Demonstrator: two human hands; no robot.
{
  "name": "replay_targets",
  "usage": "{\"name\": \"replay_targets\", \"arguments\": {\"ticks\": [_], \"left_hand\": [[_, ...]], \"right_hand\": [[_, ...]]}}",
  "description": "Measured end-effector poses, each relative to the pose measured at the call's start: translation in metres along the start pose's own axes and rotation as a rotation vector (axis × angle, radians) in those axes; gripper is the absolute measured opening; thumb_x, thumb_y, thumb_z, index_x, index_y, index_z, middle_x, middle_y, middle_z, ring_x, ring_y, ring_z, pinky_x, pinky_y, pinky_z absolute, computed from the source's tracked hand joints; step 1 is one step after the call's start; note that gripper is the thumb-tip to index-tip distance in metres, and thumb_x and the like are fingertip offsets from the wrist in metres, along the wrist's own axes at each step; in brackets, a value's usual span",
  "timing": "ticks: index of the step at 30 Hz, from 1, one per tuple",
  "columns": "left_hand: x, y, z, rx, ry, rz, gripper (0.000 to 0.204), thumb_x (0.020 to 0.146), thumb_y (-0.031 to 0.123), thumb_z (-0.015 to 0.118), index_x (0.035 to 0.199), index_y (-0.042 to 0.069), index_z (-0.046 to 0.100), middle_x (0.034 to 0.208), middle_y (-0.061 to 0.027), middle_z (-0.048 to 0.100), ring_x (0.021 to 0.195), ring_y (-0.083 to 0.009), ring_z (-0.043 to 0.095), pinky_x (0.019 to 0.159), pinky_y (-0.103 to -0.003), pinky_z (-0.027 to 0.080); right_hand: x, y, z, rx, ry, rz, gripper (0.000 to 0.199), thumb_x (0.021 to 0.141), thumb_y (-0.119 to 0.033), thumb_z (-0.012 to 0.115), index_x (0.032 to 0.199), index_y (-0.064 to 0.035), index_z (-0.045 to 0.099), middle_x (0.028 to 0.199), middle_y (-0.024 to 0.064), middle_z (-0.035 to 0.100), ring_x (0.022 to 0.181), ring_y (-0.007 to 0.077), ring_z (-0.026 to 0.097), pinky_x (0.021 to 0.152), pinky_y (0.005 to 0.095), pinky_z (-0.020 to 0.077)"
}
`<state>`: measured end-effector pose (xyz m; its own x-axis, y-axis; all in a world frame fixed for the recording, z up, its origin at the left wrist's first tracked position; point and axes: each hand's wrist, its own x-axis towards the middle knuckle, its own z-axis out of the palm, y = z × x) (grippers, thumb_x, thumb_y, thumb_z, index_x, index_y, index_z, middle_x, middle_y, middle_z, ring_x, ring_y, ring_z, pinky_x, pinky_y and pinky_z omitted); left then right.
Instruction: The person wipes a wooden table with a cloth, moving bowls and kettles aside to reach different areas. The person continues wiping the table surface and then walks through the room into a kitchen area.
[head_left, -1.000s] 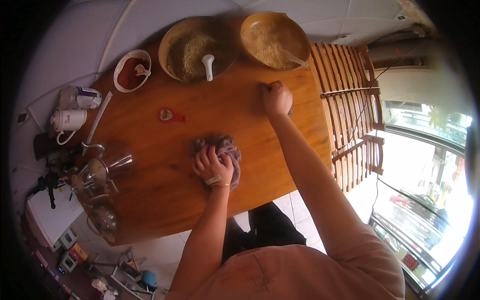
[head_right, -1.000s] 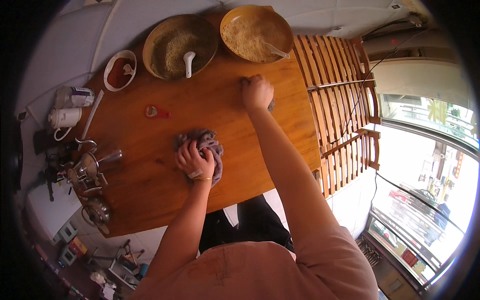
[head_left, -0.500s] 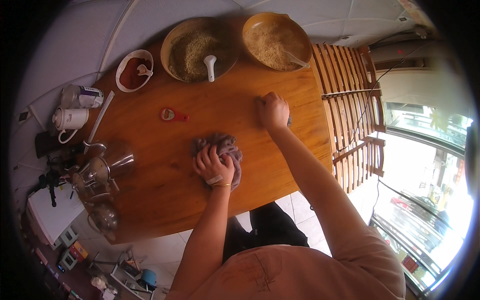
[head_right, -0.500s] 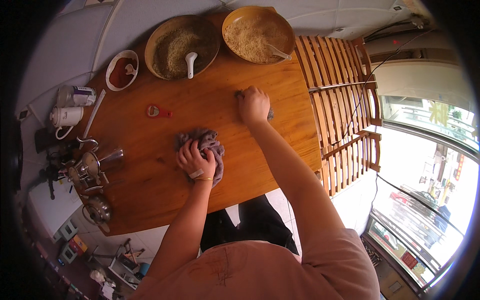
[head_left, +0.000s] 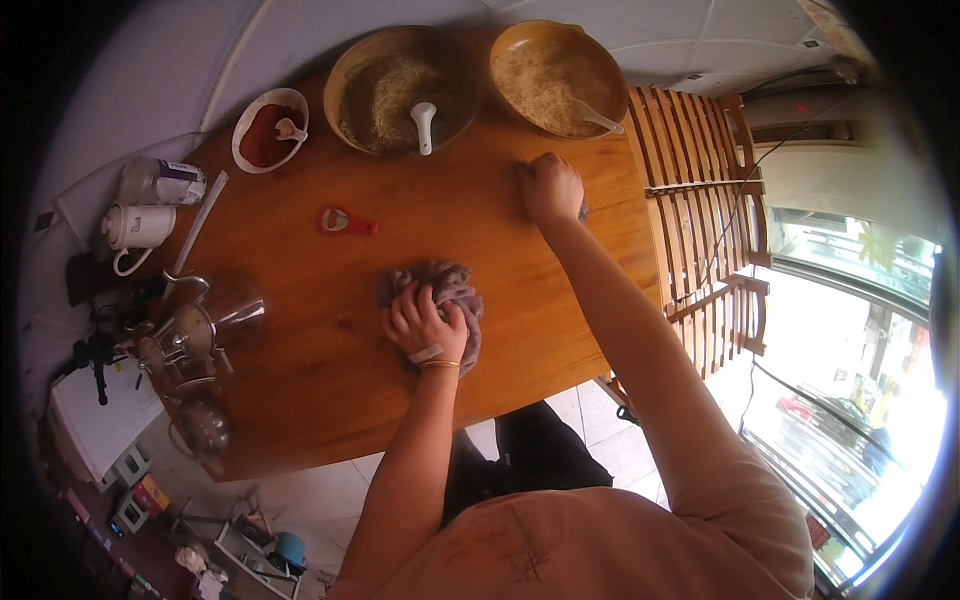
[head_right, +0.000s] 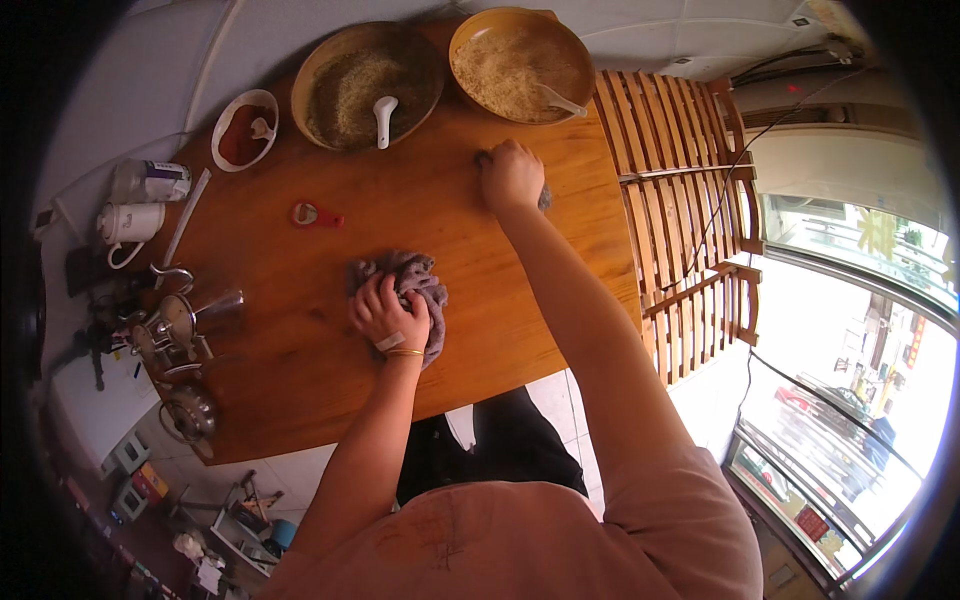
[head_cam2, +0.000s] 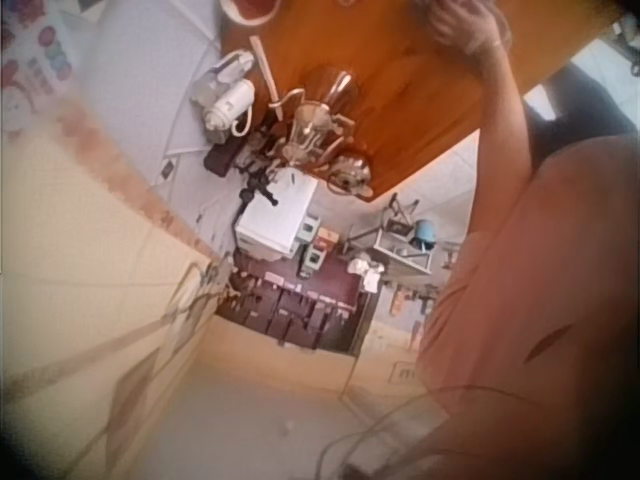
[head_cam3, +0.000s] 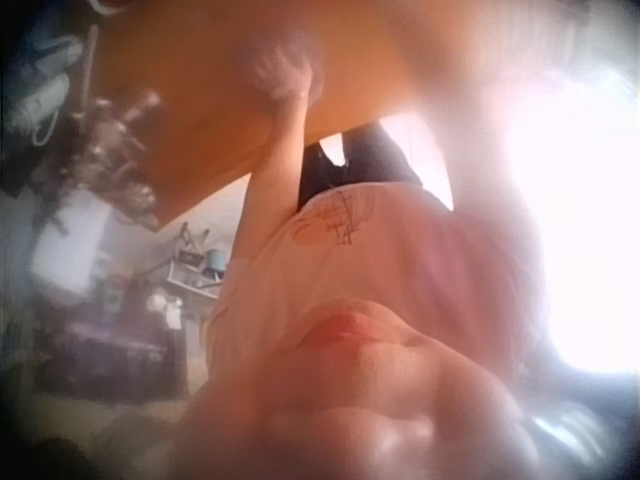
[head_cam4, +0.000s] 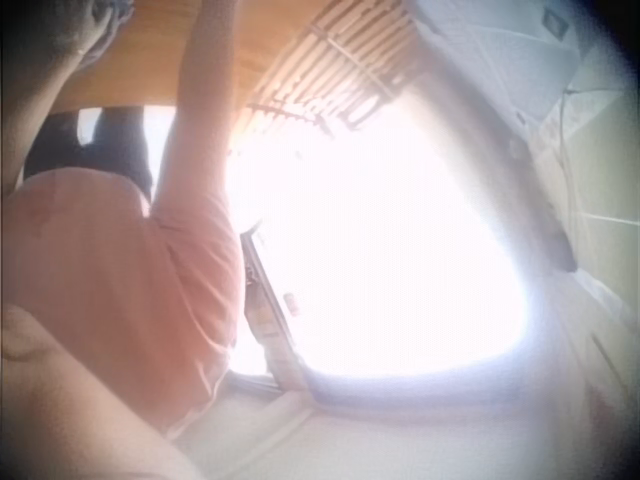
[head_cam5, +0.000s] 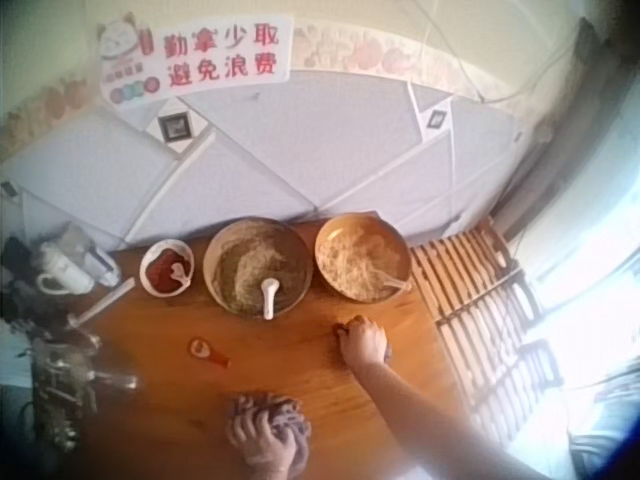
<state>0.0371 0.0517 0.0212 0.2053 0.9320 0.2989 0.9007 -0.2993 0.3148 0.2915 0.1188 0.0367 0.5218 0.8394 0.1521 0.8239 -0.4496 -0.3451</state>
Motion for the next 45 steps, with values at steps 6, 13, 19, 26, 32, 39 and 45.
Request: {"name": "replay_targets", "arguments": {"ticks": [6,13,19,26,32,39,45], "left_hand": [[0.001,0.0,0.001,-0.006,0.031,0.013,0.03,0.076,0.023,0.062,0.104,0.012,0.061,0.118,-0.0082,0.061,0.11,-0.031,0.054,0.101,-0.054,0.037],[0.001,0.002,-0.001,0.011,0.012,-0.001,0.031,0.075,0.022,0.062,0.104,0.011,0.06,0.118,-0.0082,0.06,0.111,-0.0323,0.054,0.099,-0.053,0.038],[0.001,0.002,-0.002,0.003,0.016,-0.001,0.032,0.075,0.023,0.063,0.104,0.011,0.06,0.118,-0.0082,0.061,0.111,-0.0322,0.054,0.1,-0.054,0.038],[-0.002,0.0,0.0,-0.007,0.0,-0.016,0.033,0.075,0.023,0.063,0.106,0.012,0.06,0.117,-0.0081,0.06,0.111,-0.031,0.052,0.103,-0.056,0.036],[-0.003,-0.001,0.002,-0.021,-0.002,-0.044,0.034,0.073,0.024,0.065,0.105,0.012,0.062,0.117,-0.0062,0.061,0.112,-0.0295,0.052,0.104,-0.056,0.036],[-0.004,-0.001,0.002,-0.022,-0.012,-0.062,0.032,0.075,0.025,0.064,0.104,0.013,0.064,0.116,-0.005,0.061,0.112,-0.0292,0.052,0.104,-0.055,0.036],[-0.003,0.0,0.003,-0.031,0.013,-0.035,0.032,0.076,0.023,0.062,0.106,0.012,0.061,0.118,-0.0078,0.06,0.111,-0.0315,0.053,0.102,-0.054,0.037]], "right_hand": [[-0.014,0.012,0.001,-0.066,-0.211,0.158,0.013,0.08,-0.021,0.071,0.079,-0.0076,0.07,0.091,0.0092,0.066,0.092,0.0305,0.064,0.081,0.0437,0.0497],[0.062,-0.038,0.065,-0.067,0.118,-0.032,0.014,0.083,-0.015,0.058,0.079,-0.0093,0.07,0.093,0.0087,0.067,0.092,0.0298,0.065,0.081,0.0426,0.0503],[0.04,-0.062,0.063,-0.1,-0.068,0.02,0.014,0.083,-0.014,0.058,0.084,-0.0102,0.071,0.096,0.0083,0.068,0.092,0.0283,0.065,0.08,0.0404,0.0516],[0.055,-0.064,0.046,-0.091,0.067,-0.122,0.012,0.08,-0.013,0.06,0.085,-0.0086,0.071,0.092,0.0117,0.067,0.088,0.0306,0.066,0.076,0.0422,0.0539],[-0.045,-0.055,0.003,0.022,-0.261,-0.219,0.025,0.085,-0.033,0.067,0.08,-0.0082,0.065,0.082,0.0135,0.065,0.078,0.0351,0.064,0.069,0.0472,0.0513],[-0.081,-0.042,0.01,0.081,-0.12,-0.248,0.017,0.081,-0.024,0.071,0.076,-0.0082,0.067,0.081,0.0096,0.065,0.079,0.033,0.064,0.072,0.0438,0.0509],[-0.074,-0.056,0.0,0.022,-0.236,-0.122,0.01,0.074,-0.017,0.073,0.078,-0.0086,0.069,0.085,0.0053,0.064,0.083,0.0283,0.063,0.075,0.0403,0.0496]]}}
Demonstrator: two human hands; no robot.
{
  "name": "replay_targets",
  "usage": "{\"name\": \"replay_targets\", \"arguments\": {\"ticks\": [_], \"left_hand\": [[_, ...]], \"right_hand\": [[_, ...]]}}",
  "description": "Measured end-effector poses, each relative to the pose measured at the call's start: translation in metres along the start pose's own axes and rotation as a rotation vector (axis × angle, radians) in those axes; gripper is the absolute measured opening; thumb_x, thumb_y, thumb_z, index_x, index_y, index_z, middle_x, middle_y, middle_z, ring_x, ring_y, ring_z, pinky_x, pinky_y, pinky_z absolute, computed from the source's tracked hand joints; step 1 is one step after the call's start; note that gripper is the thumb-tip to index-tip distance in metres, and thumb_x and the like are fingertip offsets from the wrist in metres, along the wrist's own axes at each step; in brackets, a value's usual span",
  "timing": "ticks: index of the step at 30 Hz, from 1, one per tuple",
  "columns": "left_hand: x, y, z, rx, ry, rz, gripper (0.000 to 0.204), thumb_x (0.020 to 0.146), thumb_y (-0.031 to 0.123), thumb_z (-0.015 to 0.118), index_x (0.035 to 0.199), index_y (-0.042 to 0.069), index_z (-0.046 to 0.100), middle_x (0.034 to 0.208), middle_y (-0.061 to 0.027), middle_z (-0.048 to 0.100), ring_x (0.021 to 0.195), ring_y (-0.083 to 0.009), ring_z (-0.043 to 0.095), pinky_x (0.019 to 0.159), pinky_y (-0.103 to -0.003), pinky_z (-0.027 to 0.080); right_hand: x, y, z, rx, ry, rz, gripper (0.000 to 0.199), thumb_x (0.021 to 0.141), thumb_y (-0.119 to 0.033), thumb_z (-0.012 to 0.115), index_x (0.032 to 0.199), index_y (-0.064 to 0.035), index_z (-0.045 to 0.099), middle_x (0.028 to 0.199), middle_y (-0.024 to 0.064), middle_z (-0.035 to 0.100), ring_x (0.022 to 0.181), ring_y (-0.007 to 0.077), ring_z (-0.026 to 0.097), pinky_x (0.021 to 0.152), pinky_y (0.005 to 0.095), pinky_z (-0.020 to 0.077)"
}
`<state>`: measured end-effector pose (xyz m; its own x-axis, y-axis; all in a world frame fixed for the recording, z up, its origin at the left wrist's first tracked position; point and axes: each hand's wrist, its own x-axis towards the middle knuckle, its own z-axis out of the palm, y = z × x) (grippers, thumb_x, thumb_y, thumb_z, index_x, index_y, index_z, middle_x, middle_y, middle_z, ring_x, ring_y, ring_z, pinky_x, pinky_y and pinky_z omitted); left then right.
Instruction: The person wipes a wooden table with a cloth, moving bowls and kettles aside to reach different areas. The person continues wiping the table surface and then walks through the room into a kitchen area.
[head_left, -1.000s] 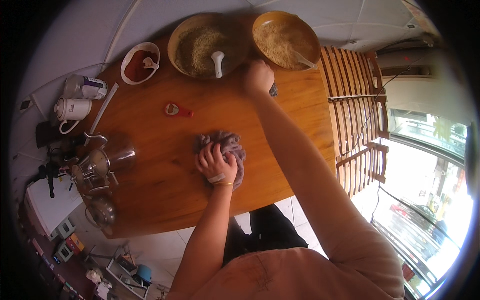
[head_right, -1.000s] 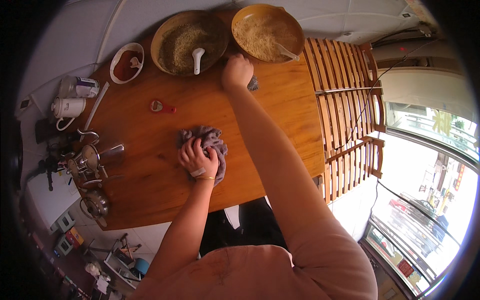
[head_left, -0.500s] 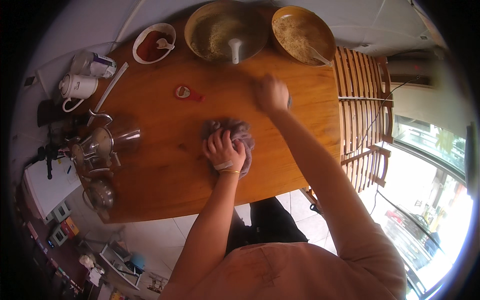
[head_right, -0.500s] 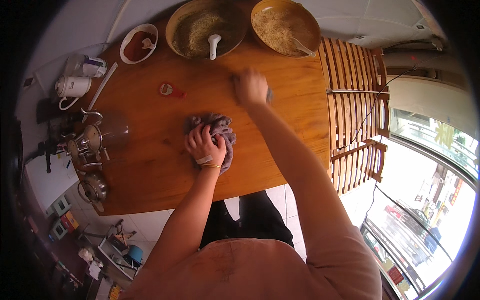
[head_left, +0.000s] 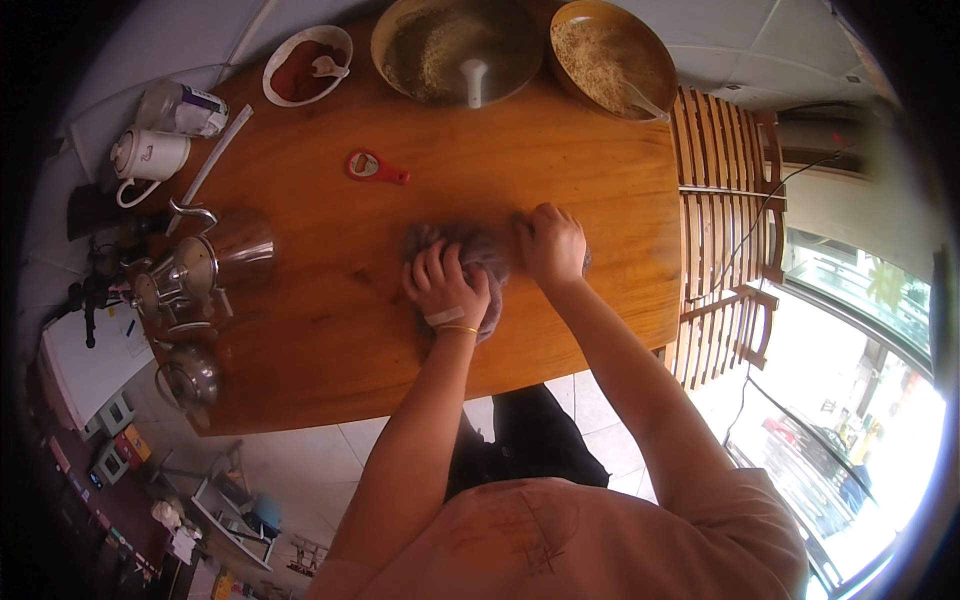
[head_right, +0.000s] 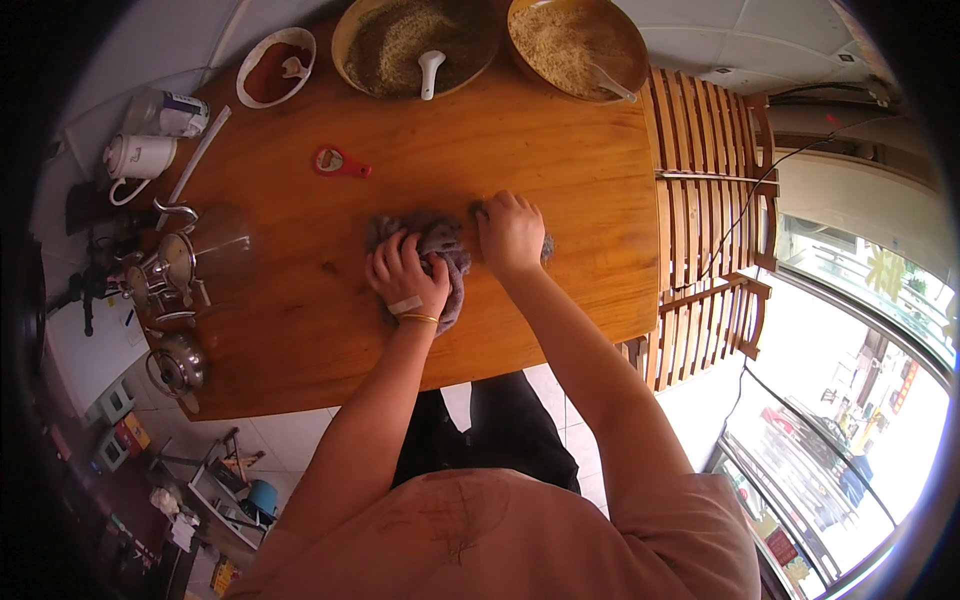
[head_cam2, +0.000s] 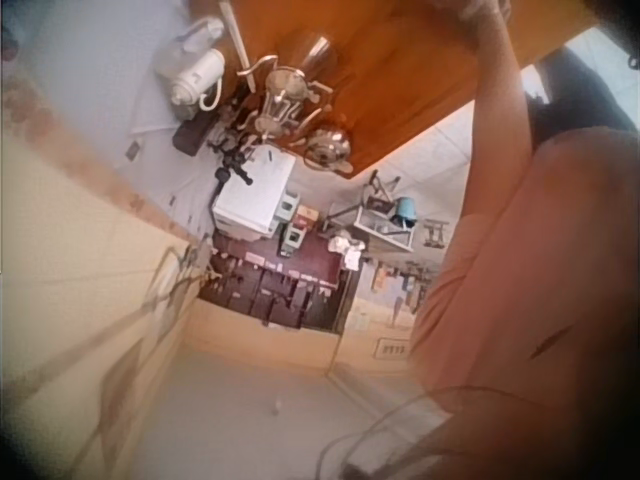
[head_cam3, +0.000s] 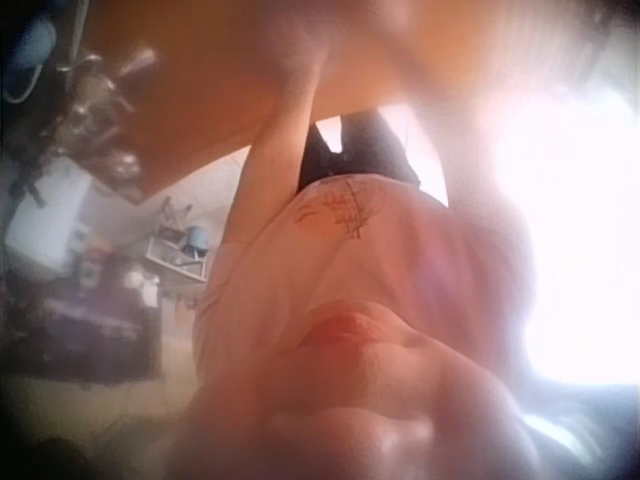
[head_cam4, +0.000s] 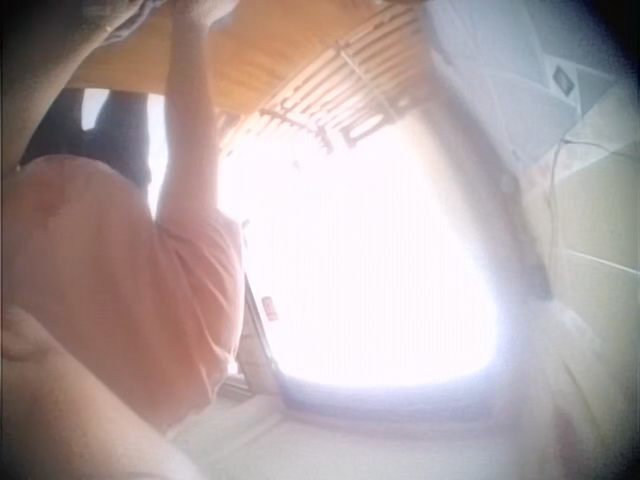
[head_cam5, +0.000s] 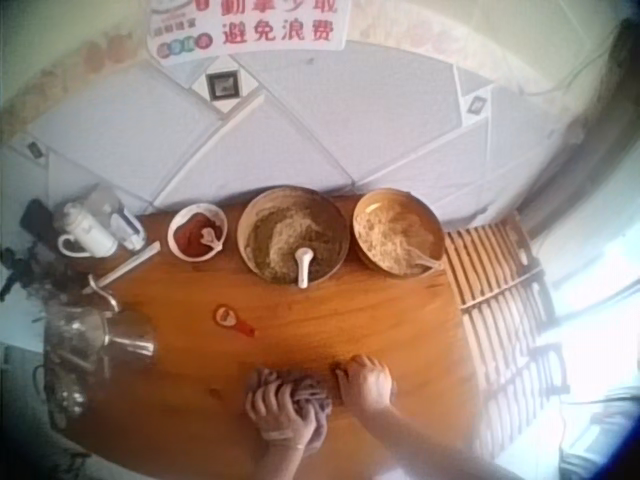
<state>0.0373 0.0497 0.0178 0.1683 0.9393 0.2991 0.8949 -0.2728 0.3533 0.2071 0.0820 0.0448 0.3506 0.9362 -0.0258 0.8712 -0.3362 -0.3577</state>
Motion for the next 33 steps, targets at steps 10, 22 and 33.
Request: {"name": "replay_targets", "arguments": {"ticks": [10,22,33], "left_hand": [[0.001,-0.001,-0.001,-0.023,-0.019,0.003,0.031,0.074,0.023,0.063,0.103,0.013,0.063,0.119,-0.0057,0.06,0.112,-0.0301,0.053,0.102,-0.054,0.038],[-0.001,0.0,0.003,0.082,0.027,0.107,0.029,0.079,0.022,0.059,0.105,0.011,0.062,0.12,-0.008,0.061,0.111,-0.0335,0.055,0.092,-0.053,0.042],[-0.002,0.004,0.003,0.125,0.004,0.11,0.03,0.078,0.02,0.059,0.107,0.009,0.062,0.12,-0.0101,0.06,0.111,-0.0337,0.054,0.092,-0.052,0.043]], "right_hand": [[-0.03,0.014,0.01,-0.019,0.049,-0.038,0.011,0.078,-0.02,0.071,0.076,-0.0092,0.07,0.085,0.0062,0.064,0.085,0.0282,0.064,0.076,0.0413,0.0497],[0.071,0.081,-0.018,-0.166,-0.137,0.247,0.017,0.085,-0.02,0.061,0.088,-0.0076,0.071,0.097,0.0129,0.066,0.096,0.0267,0.065,0.076,0.0379,0.0518],[0.124,0.216,-0.07,-0.148,0.237,0.528,0.025,0.086,-0.03,0.068,0.087,-0.0053,0.071,0.092,0.0103,0.068,0.091,0.0303,0.067,0.078,0.0417,0.0542]]}}
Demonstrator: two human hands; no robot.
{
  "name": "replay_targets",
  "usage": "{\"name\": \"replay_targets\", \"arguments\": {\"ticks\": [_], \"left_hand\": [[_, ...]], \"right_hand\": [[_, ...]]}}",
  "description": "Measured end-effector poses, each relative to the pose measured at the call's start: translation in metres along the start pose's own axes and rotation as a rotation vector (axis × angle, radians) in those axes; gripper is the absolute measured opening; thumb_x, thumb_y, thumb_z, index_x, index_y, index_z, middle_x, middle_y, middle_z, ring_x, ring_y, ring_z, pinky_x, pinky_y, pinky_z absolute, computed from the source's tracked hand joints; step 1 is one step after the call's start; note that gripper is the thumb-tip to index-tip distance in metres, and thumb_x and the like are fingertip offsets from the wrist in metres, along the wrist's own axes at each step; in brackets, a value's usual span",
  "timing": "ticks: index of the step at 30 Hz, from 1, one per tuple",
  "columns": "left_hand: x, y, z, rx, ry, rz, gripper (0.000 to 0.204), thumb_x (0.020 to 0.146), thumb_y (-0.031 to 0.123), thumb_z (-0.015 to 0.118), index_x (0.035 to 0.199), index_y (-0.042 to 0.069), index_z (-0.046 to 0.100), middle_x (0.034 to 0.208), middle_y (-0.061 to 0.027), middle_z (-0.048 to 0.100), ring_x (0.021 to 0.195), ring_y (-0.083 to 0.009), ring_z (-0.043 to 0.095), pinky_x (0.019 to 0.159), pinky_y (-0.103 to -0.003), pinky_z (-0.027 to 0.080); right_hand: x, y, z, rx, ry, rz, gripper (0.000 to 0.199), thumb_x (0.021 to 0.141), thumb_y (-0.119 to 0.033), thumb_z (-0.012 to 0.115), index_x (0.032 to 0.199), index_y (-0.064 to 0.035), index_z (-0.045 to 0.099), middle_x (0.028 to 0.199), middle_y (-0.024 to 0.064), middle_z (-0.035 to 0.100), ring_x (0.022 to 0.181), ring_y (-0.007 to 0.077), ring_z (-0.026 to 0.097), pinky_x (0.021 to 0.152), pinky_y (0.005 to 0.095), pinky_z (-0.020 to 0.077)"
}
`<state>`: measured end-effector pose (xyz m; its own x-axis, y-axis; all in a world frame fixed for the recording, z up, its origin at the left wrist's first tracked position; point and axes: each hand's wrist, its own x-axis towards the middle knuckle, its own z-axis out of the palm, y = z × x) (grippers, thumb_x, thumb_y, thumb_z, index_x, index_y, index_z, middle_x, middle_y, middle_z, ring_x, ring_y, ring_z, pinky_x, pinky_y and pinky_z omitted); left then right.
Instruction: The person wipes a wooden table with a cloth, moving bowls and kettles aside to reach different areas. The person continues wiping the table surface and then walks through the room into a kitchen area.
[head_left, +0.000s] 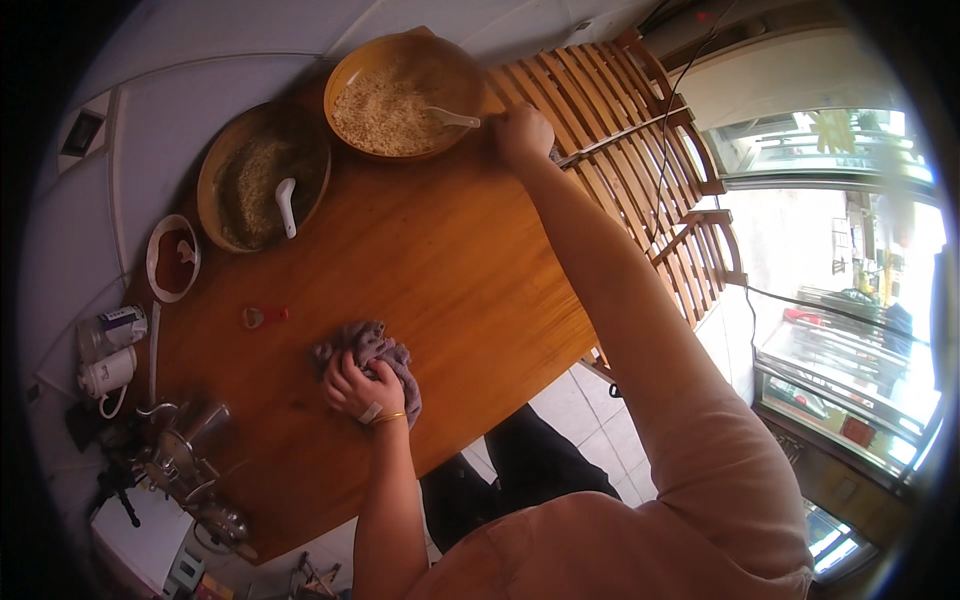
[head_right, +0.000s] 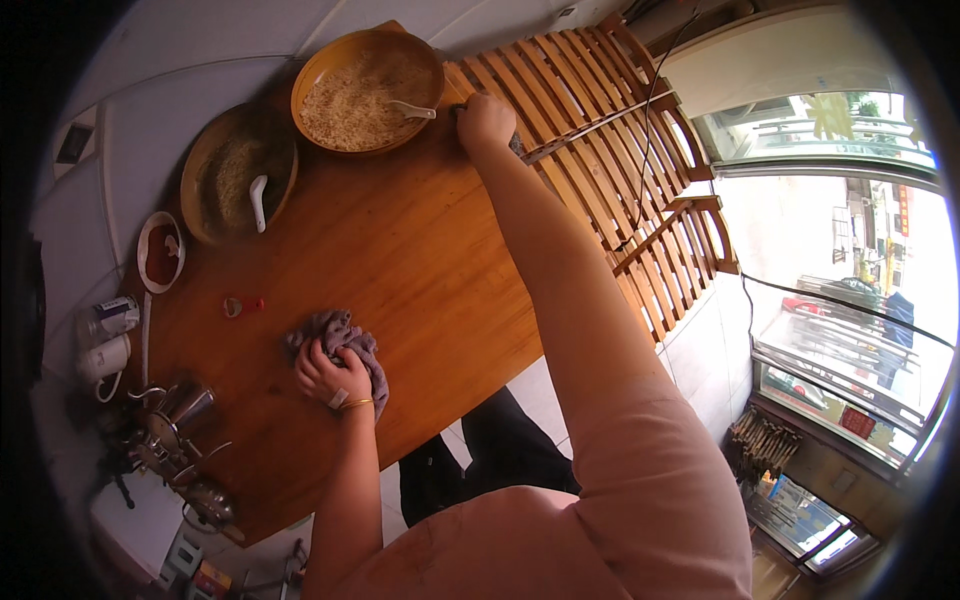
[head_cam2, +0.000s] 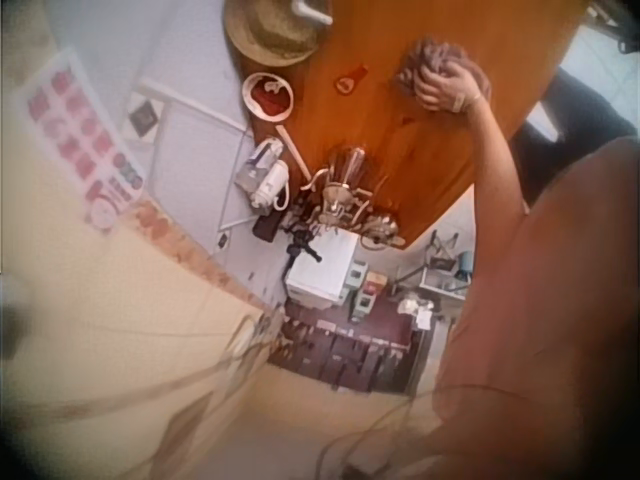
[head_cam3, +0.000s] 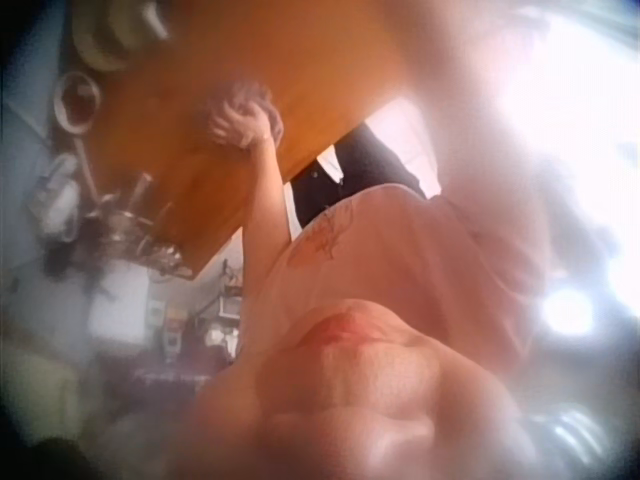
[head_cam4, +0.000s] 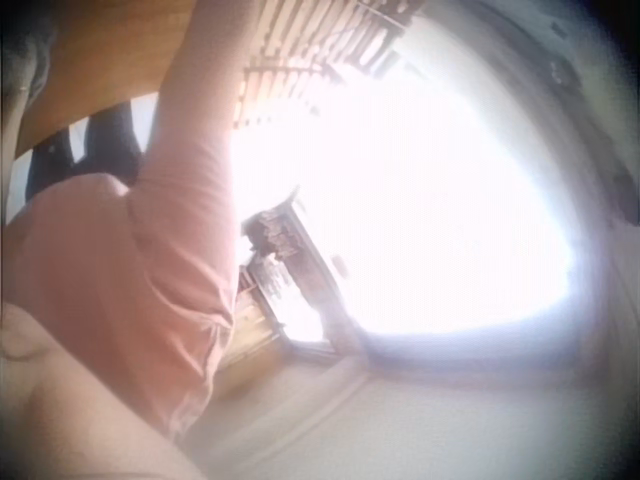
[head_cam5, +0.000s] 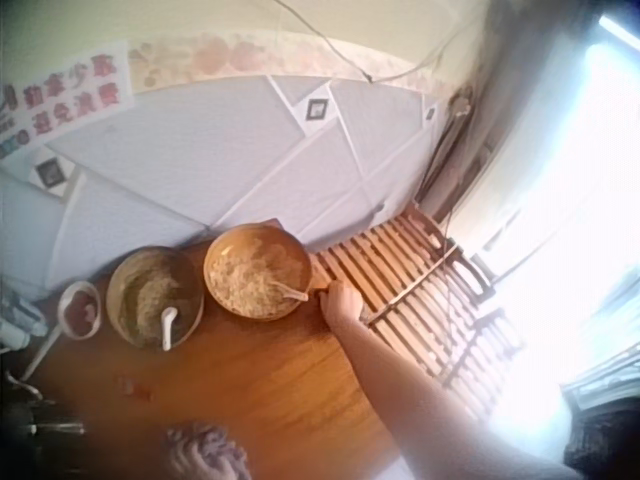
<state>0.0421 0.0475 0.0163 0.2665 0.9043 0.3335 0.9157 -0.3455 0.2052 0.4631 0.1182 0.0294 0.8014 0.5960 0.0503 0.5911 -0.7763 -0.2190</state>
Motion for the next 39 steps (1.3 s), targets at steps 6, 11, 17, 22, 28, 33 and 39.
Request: {"name": "replay_targets", "arguments": {"ticks": [6,11,17,22,28,33,39], "left_hand": [[0.0,0.0,0.001,0.008,-0.009,0.008,0.031,0.079,0.021,0.058,0.108,0.008,0.061,0.121,-0.0109,0.06,0.111,-0.0347,0.053,0.091,-0.052,0.043],[0.0,0.001,0.001,0.018,-0.034,-0.001,0.032,0.08,0.022,0.058,0.108,0.008,0.06,0.122,-0.0115,0.059,0.111,-0.0352,0.053,0.09,-0.052,0.043],[-0.001,0.001,0.0,0.027,-0.029,0.003,0.032,0.079,0.021,0.058,0.109,0.008,0.06,0.122,-0.012,0.059,0.111,-0.0354,0.053,0.09,-0.052,0.043],[-0.001,0.001,-0.001,0.068,-0.039,0.003,0.033,0.079,0.021,0.058,0.109,0.008,0.06,0.121,-0.012,0.059,0.111,-0.0354,0.053,0.09,-0.052,0.042],[-0.001,0.001,-0.001,0.029,-0.048,-0.005,0.034,0.081,0.021,0.058,0.112,0.007,0.059,0.123,-0.0121,0.059,0.112,-0.0367,0.053,0.091,-0.053,0.042],[0.0,0.0,0.001,0.031,-0.041,0.006,0.034,0.081,0.021,0.058,0.112,0.007,0.059,0.123,-0.0128,0.059,0.112,-0.0372,0.053,0.091,-0.053,0.042],[-0.003,0.0,0.002,0.05,-0.05,-0.012,0.033,0.08,0.02,0.057,0.11,0.006,0.059,0.123,-0.014,0.058,0.112,-0.0365,0.052,0.092,-0.053,0.041]], "right_hand": [[0.009,0.0,0.0,-0.045,-0.095,-0.013,0.027,0.085,-0.031,0.07,0.086,-0.0042,0.073,0.091,0.0136,0.071,0.09,0.031,0.068,0.077,0.0411,0.0552],[0.02,-0.003,-0.016,0.027,-0.08,0.006,0.026,0.084,-0.03,0.068,0.082,-0.0045,0.073,0.086,0.0148,0.071,0.084,0.0328,0.069,0.071,0.0424,0.0564],[0.018,0.009,-0.013,0.037,-0.092,-0.106,0.025,0.084,-0.029,0.067,0.085,-0.0046,0.071,0.091,0.0172,0.071,0.089,0.0363,0.069,0.076,0.0444,0.0555],[0.026,0.009,-0.007,0.097,-0.121,-0.004,0.026,0.084,-0.028,0.069,0.088,-0.0028,0.07,0.092,0.0178,0.071,0.09,0.0365,0.069,0.077,0.045,0.0553],[0.031,0.008,-0.01,0.023,-0.164,-0.093,0.023,0.086,-0.026,0.063,0.087,-0.0046,0.071,0.092,0.0175,0.071,0.089,0.0362,0.069,0.076,0.0459,0.0553],[0.021,0.007,-0.016,0.008,-0.19,-0.009,0.022,0.086,-0.024,0.066,0.087,-0.0025,0.071,0.089,0.0159,0.071,0.087,0.0347,0.069,0.075,0.0433,0.0562],[0.033,0.004,-0.013,0.064,-0.063,-0.135,0.021,0.084,-0.022,0.067,0.086,-0.0012,0.07,0.087,0.0168,0.071,0.088,0.0345,0.069,0.076,0.0437,0.0563]]}}
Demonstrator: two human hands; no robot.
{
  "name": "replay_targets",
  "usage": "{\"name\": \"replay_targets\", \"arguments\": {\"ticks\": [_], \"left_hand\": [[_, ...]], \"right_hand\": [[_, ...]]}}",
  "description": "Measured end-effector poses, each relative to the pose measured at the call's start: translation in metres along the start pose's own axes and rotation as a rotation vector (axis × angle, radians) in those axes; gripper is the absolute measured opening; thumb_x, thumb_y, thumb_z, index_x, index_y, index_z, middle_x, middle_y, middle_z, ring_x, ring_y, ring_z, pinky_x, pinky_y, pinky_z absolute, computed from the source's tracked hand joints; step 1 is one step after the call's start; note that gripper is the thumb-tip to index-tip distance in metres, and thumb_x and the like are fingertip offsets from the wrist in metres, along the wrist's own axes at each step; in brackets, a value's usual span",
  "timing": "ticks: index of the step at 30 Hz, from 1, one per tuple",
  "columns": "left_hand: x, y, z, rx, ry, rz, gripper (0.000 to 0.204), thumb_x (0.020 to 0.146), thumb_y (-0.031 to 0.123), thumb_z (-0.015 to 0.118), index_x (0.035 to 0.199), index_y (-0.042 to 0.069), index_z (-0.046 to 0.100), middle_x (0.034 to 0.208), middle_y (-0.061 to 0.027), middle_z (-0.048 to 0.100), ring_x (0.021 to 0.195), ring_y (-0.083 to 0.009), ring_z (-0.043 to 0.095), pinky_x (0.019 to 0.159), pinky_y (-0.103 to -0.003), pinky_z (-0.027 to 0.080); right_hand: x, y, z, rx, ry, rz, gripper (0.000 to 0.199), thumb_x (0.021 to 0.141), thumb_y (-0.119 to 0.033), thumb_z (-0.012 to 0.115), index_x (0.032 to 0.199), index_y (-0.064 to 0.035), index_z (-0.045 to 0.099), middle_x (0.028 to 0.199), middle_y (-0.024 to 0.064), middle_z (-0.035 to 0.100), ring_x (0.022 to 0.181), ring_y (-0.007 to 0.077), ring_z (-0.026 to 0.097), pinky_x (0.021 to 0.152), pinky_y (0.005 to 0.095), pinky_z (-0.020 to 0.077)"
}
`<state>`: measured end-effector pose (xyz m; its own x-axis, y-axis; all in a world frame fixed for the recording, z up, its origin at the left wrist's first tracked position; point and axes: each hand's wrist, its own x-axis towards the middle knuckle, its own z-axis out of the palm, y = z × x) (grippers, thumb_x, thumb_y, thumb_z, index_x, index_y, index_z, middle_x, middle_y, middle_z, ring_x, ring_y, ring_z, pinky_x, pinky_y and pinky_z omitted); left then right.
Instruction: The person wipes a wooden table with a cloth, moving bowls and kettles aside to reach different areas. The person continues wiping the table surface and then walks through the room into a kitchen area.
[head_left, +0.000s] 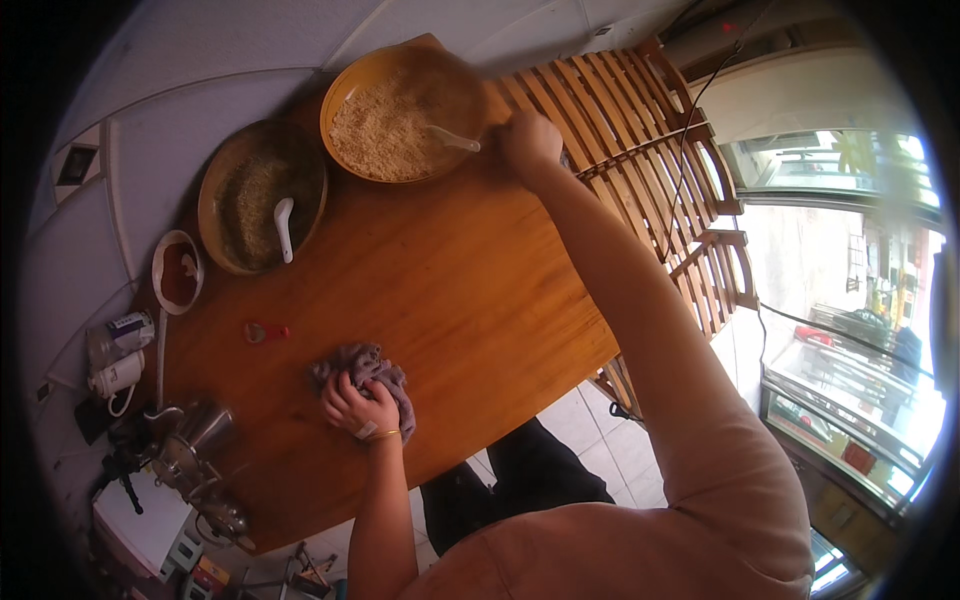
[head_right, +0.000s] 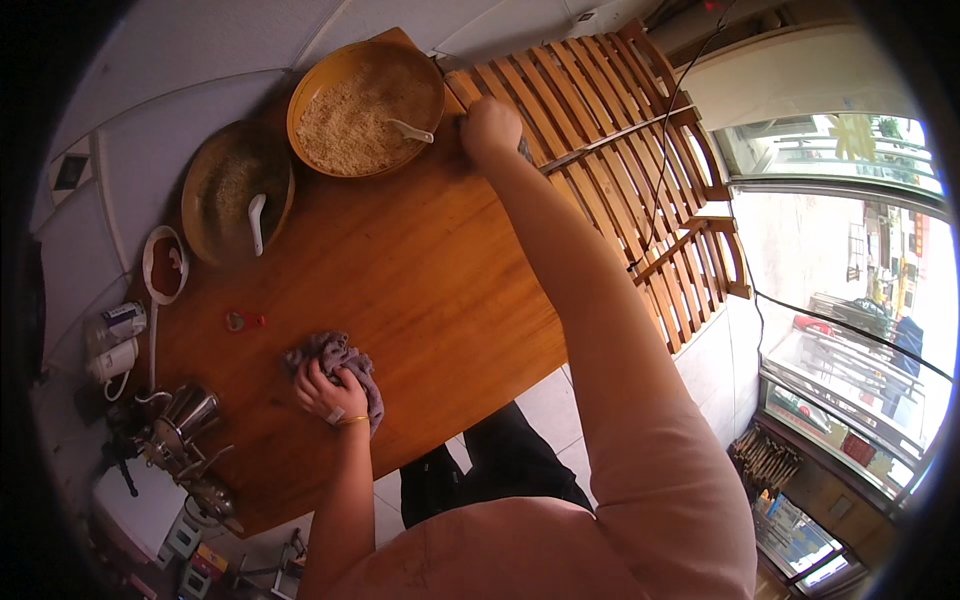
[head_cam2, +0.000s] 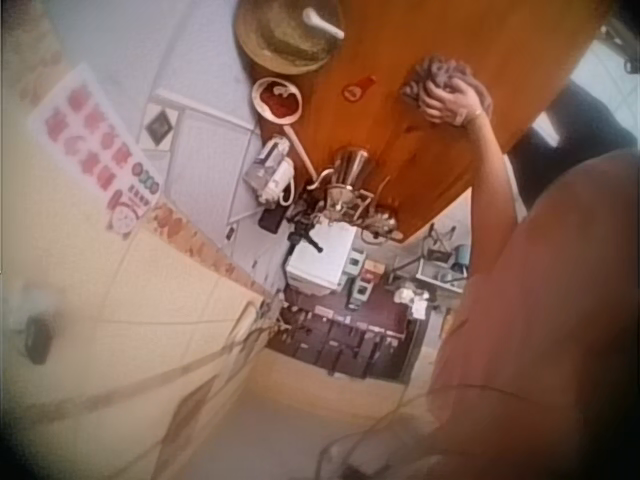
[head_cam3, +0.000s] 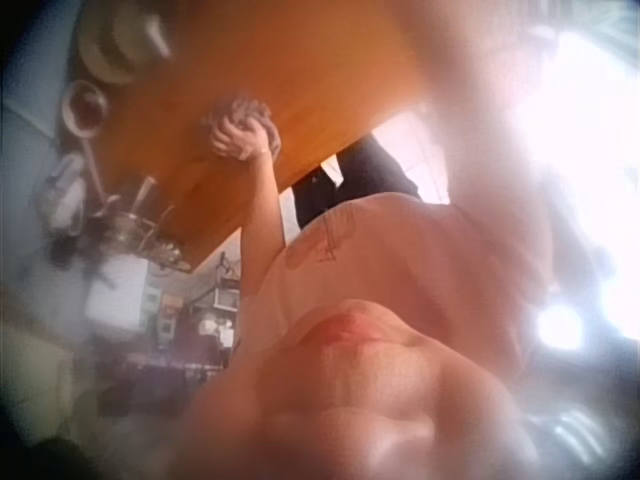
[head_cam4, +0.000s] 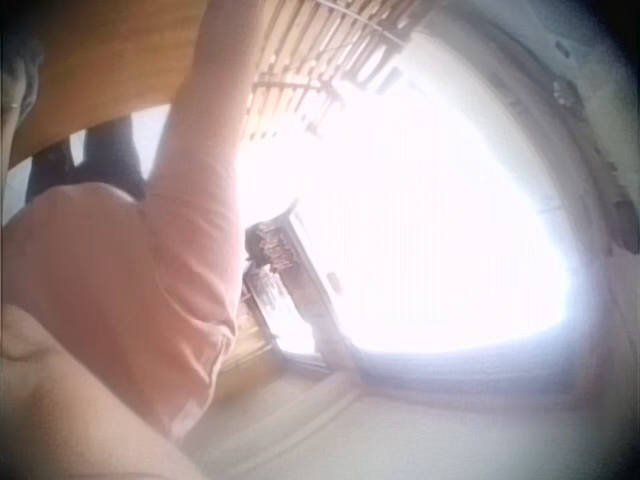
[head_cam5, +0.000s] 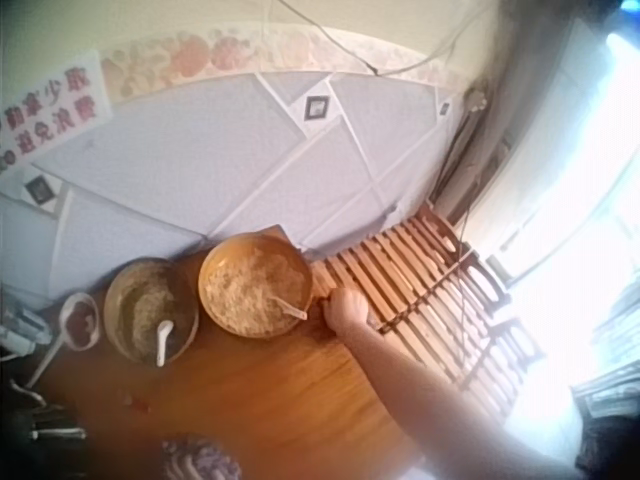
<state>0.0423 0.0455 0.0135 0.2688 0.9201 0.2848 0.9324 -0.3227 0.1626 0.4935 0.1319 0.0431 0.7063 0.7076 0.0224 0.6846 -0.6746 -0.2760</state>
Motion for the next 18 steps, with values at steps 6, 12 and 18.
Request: {"name": "replay_targets", "arguments": {"ticks": [6,12,18], "left_hand": [[0.001,0.0,-0.002,-0.019,-0.004,0.007,0.033,0.08,0.02,0.057,0.11,0.007,0.06,0.123,-0.0136,0.058,0.112,-0.0365,0.052,0.092,-0.053,0.041],[0.0,0.0,-0.002,0.001,0.011,0.003,0.033,0.08,0.02,0.057,0.11,0.007,0.06,0.122,-0.0128,0.059,0.112,-0.0365,0.052,0.092,-0.052,0.041],[0.001,0.0,-0.002,-0.002,0.019,0.018,0.034,0.079,0.021,0.058,0.11,0.007,0.06,0.123,-0.0127,0.059,0.112,-0.0367,0.053,0.09,-0.052,0.042]], "right_hand": [[-0.023,0.0,-0.009,-0.032,-0.063,0.047,0.021,0.084,-0.024,0.068,0.086,-0.0038,0.071,0.092,0.0176,0.071,0.088,0.034,0.07,0.075,0.0433,0.056],[0.01,0.001,-0.002,-0.07,-0.028,0.025,0.018,0.085,-0.021,0.064,0.085,-0.0048,0.071,0.083,0.0143,0.071,0.081,0.0331,0.07,0.072,0.042,0.0562],[-0.008,-0.011,0.039,-0.169,-0.013,-0.041,0.01,0.083,-0.013,0.061,0.077,-0.0081,0.067,0.089,0.0096,0.069,0.085,0.0287,0.068,0.073,0.0383,0.0539]]}}
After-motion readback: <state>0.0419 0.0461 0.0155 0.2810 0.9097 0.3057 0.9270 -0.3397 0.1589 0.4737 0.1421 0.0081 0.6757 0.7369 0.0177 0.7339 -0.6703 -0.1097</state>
